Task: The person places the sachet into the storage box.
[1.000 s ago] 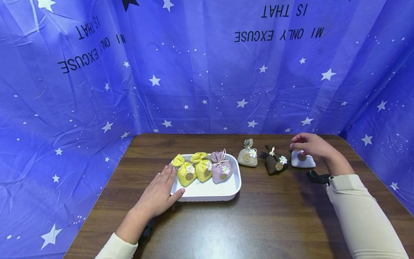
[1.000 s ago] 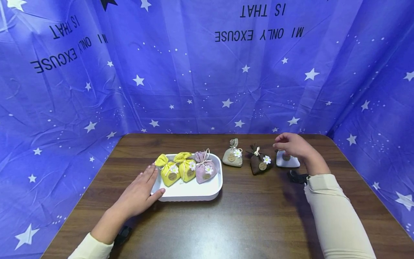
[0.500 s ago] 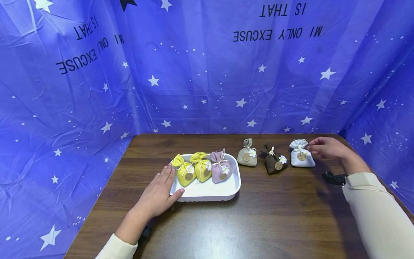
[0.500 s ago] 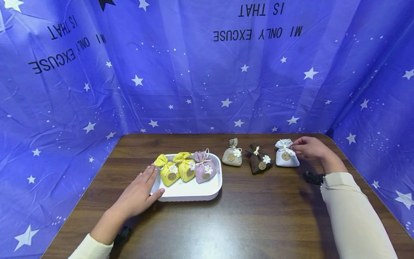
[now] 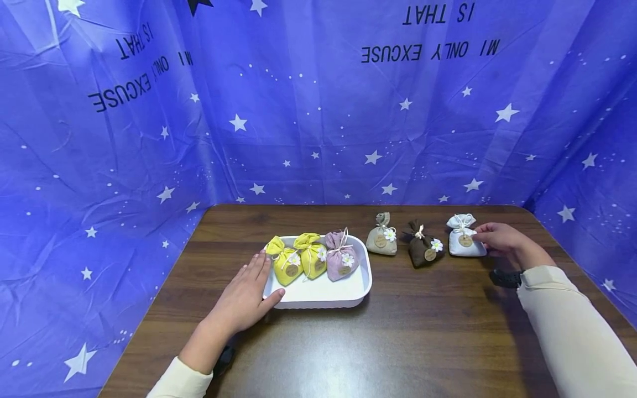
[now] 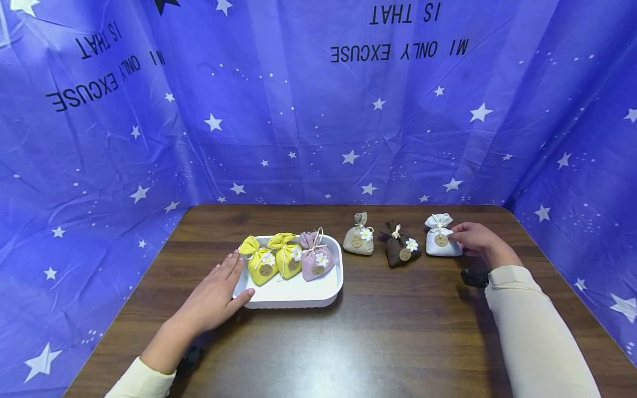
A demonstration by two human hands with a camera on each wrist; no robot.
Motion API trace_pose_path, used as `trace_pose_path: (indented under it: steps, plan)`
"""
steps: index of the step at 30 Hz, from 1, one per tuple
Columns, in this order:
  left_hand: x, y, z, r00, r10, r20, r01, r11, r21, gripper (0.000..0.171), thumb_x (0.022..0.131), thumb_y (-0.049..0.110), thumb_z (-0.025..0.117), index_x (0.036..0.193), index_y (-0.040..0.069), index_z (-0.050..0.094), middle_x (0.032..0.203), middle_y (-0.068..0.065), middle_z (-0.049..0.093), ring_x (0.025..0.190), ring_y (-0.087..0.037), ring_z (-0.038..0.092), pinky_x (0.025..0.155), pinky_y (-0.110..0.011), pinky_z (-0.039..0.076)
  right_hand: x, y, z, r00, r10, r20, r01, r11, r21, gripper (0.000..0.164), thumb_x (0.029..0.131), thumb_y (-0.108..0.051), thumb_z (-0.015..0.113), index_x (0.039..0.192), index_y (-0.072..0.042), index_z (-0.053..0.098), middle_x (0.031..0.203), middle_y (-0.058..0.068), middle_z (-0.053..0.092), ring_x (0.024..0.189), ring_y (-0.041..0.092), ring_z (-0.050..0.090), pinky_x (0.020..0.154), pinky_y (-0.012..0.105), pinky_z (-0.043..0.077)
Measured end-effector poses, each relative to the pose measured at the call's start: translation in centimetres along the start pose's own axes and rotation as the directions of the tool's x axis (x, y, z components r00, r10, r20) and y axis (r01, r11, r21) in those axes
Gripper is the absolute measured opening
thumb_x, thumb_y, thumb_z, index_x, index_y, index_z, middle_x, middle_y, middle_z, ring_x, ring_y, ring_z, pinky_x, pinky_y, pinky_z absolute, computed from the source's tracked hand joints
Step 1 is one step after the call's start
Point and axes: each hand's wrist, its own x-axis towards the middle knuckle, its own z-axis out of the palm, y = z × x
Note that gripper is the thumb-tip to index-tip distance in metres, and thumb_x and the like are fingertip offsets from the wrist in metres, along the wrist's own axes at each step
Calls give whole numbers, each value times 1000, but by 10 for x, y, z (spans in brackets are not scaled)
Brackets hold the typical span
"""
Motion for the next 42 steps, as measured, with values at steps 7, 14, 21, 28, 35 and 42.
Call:
trace_pose_path:
  steps: [7,14,21,28,35,42]
  plan:
    - [0,0,1,1000,6,-22,-6,1000,-1,84,99,55,48,150,-9,32,159,-26,24,147,-38,21,117,-53,24,0,7,1,998,36,42,-40,995,90,39,102,-20,51,124,11,39,92,-1,56,84,11,55,78,37,55]
    - [0,0,1,1000,2,-17,-2,1000,1,84,100,56,46,150,-9,32,159,-25,23,147,-39,21,117,-54,24,4,11,1,997,47,55,-53,991,122,39,102,-21,50,124,9,40,95,1,56,87,13,55,80,39,56]
    - [0,1,-1,1000,-6,-15,6,1000,2,84,100,56,46,150,-9,31,160,-24,22,147,-39,20,117,-55,23,5,13,3,999,39,6,-39,995,87,41,101,-23,50,123,11,40,99,5,56,87,13,55,78,36,57]
    - [0,1,-2,1000,-17,-4,17,1000,-11,84,100,57,46,151,-8,31,160,-23,21,148,-38,19,117,-54,21,6,17,10,996,-28,-85,34,997,67,25,99,-17,52,109,5,49,89,0,53,78,12,52,71,35,58]
    - [-1,2,1,999,-32,14,32,999,-11,84,99,57,46,152,-6,30,161,-21,20,149,-37,17,118,-54,21,-1,19,16,991,-74,-109,78,996,33,27,100,-16,52,110,8,49,91,3,55,78,12,55,68,34,58]
    - [-1,1,1,1000,-18,1,19,1000,-9,84,100,58,45,151,-8,32,160,-23,22,148,-38,18,117,-54,22,-6,14,19,985,-100,-137,106,994,33,28,99,-17,52,112,8,48,91,3,56,77,10,56,66,34,58]
